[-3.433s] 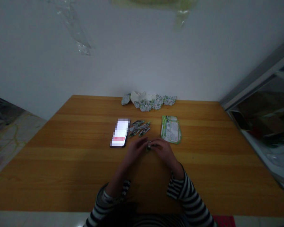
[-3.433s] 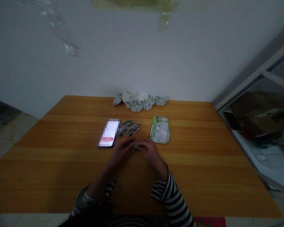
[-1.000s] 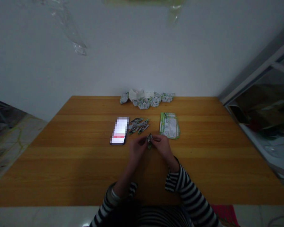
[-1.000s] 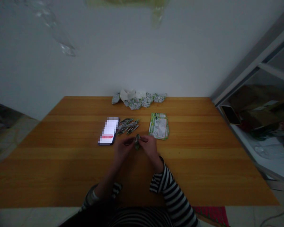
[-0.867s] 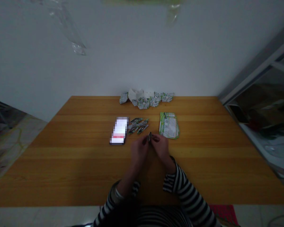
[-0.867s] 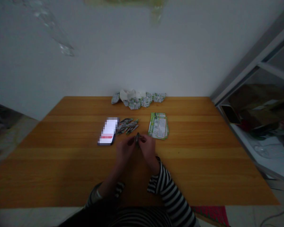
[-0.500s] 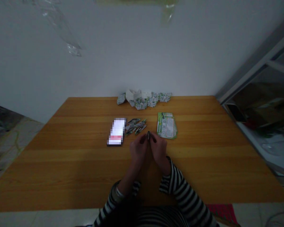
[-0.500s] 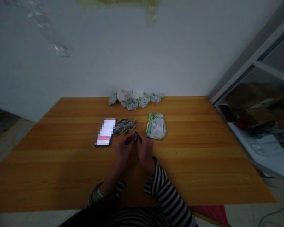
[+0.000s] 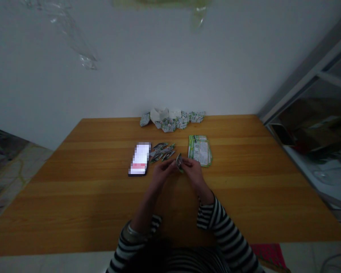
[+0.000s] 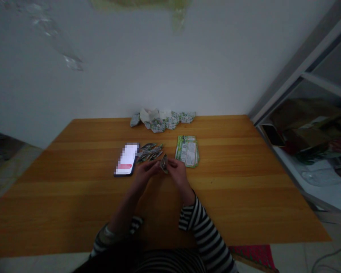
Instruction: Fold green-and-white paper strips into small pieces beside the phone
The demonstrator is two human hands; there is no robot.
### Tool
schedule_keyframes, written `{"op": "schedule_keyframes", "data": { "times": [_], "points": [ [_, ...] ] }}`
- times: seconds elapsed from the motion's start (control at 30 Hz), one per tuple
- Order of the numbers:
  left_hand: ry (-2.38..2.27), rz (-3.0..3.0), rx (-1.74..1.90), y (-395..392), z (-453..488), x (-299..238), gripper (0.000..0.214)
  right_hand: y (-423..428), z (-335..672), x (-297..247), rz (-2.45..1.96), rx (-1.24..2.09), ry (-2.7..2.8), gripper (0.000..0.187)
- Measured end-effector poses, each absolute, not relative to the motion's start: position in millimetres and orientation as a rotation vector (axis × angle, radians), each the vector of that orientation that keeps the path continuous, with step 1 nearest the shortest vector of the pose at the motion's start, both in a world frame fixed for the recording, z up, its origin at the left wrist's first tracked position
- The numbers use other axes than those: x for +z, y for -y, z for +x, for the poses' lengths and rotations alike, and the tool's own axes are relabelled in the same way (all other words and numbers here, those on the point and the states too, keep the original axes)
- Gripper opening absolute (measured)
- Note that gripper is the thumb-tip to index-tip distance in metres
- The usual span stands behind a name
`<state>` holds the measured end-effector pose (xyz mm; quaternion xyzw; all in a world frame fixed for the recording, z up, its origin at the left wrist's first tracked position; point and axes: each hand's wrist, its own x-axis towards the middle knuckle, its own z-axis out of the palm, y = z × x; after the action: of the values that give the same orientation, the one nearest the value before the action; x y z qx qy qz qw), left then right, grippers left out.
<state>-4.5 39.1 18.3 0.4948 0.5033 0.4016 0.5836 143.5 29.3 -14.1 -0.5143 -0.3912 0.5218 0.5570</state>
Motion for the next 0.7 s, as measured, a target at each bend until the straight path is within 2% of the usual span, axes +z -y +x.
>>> {"op": "schedule_keyframes", "data": {
  "times": [0.13, 0.33, 0.4, 0.53, 0.7],
  "points": [
    [-1.112, 1.125, 0.846, -43.0, -13.0, 21.6, 0.053, -27.9, 144.4, -12.7, -1.099, 1.438, 0.899, 0.035],
    [-1.082, 1.203, 0.867, -45.7, -1.8, 9.5, 0.048, -21.4, 133.1, -16.8, -1.266, 1.17, 1.03, 0.022],
    [-1.079, 1.174, 0.864, -45.2, -1.5, 10.0, 0.048, -21.3, 133.4, -16.5, -1.256, 1.18, 1.016, 0.021],
    [-1.154, 1.121, 0.91, -46.4, -5.8, 17.6, 0.041, -21.7, 136.5, -8.0, -1.166, 1.312, 0.935, 0.03],
    [-1.305, 1.11, 1.017, -52.2, -3.8, 20.3, 0.04, -20.8, 132.5, -1.6, -1.106, 1.274, 0.962, 0.04]
  ]
}}
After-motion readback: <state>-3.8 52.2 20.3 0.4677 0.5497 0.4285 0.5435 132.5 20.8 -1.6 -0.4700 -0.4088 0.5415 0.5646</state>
